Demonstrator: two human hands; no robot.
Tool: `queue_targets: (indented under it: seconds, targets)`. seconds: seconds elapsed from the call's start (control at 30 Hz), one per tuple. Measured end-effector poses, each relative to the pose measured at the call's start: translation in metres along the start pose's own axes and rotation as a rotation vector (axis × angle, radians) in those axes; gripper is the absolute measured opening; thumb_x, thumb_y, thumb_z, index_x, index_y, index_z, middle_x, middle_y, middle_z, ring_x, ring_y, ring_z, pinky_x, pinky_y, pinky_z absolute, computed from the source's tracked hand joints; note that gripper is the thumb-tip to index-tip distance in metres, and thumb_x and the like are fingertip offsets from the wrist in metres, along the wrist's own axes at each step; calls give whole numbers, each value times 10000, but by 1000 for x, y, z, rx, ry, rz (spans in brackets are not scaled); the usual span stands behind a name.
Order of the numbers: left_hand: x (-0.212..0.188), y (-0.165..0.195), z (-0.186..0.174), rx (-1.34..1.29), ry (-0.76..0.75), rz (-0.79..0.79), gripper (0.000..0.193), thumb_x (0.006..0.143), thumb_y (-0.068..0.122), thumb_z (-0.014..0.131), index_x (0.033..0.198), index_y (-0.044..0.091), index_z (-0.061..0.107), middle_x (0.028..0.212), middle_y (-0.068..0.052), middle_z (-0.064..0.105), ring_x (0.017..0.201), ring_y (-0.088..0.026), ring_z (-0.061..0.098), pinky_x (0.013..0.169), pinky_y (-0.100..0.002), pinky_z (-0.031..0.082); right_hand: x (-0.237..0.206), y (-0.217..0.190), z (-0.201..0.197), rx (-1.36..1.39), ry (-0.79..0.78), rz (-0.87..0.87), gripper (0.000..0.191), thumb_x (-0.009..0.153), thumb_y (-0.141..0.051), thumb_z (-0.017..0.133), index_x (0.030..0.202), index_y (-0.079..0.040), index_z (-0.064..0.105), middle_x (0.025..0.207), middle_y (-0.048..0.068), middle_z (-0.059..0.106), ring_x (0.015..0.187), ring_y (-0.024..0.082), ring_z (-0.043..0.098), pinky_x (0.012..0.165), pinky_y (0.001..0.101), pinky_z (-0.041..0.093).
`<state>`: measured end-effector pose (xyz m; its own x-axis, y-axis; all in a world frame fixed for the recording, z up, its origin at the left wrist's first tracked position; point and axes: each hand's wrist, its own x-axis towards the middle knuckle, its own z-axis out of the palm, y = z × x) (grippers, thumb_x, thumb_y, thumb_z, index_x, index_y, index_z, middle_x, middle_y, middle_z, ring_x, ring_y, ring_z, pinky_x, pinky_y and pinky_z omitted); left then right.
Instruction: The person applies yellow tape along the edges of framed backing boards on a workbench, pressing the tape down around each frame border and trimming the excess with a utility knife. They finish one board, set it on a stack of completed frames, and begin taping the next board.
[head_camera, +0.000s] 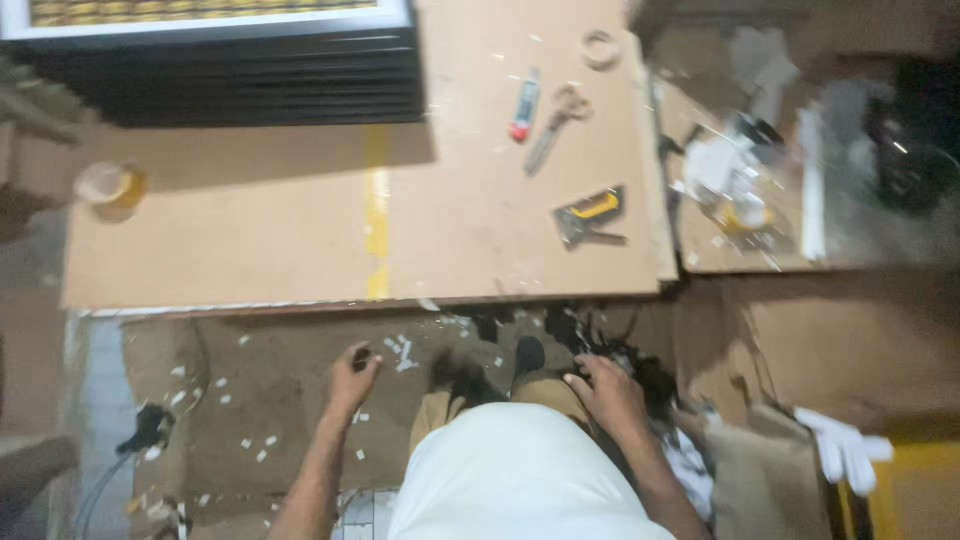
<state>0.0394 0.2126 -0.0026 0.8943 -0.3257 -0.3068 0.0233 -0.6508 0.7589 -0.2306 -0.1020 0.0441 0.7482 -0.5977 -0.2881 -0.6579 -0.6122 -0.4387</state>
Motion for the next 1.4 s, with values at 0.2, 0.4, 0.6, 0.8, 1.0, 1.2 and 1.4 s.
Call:
queue_targets:
  seconds: [0.2,0.4,0.6,0.8,1.0,1.2,1.4]
  targets:
    - [-36,-21,-6,-482,11,-238,504,845,259,768,1270,22,639,1107,-119,780,1017,-182,733,888,-332,579,84,-96,13,-89,-226,-225,398,865,-365,737,1191,-139,697,1087,77,747,921,248,749,818,409,586]
    - [-70,-26,-18,-479,70,-654,544,857,281,774,1323,39,634,1169,-126,777,1001,-217,754,880,-348,602,152,-177,18,-206,-333,-434,378,878,-352,722,1198,-151,702,1170,60,725,976,241,731,859,399,588]
    - [-24,-44,-60,-419,475,-455,434,880,266,741,1263,68,687,1160,-107,790,1064,-160,755,919,-313,589,216,-213,34,-247,-295,-740,701,758,-290,823,1345,-22,550,1466,274,452,1274,427,501,971,478,502]
    - [85,-44,-166,-80,702,-251,352,871,208,750,1198,85,710,1129,-124,743,1053,-281,725,902,-404,574,259,-227,68,-500,-489,-570,868,736,-398,880,1414,-16,495,1543,269,358,1416,462,373,1135,470,431]
    - [228,-40,-311,258,720,-15,644,799,137,822,1384,16,582,1302,-231,602,1250,-425,533,1083,-480,437,258,-267,98,-434,-457,-373,788,740,-417,865,1332,-13,537,1569,315,279,1426,509,284,1077,512,458]
    - [329,-66,-382,490,565,101,743,675,180,884,1365,151,612,1233,-197,643,1200,-392,571,986,-510,453,250,-315,117,-491,-408,-121,585,814,-483,805,1135,-15,663,1566,249,356,1448,432,341,1037,517,504]
    - [358,-96,-393,691,457,217,247,974,81,707,1196,188,711,951,-84,748,958,-276,710,904,-484,481,281,-343,103,63,-63,46,600,835,-381,787,1322,-51,670,1221,221,716,1065,301,716,876,441,573]
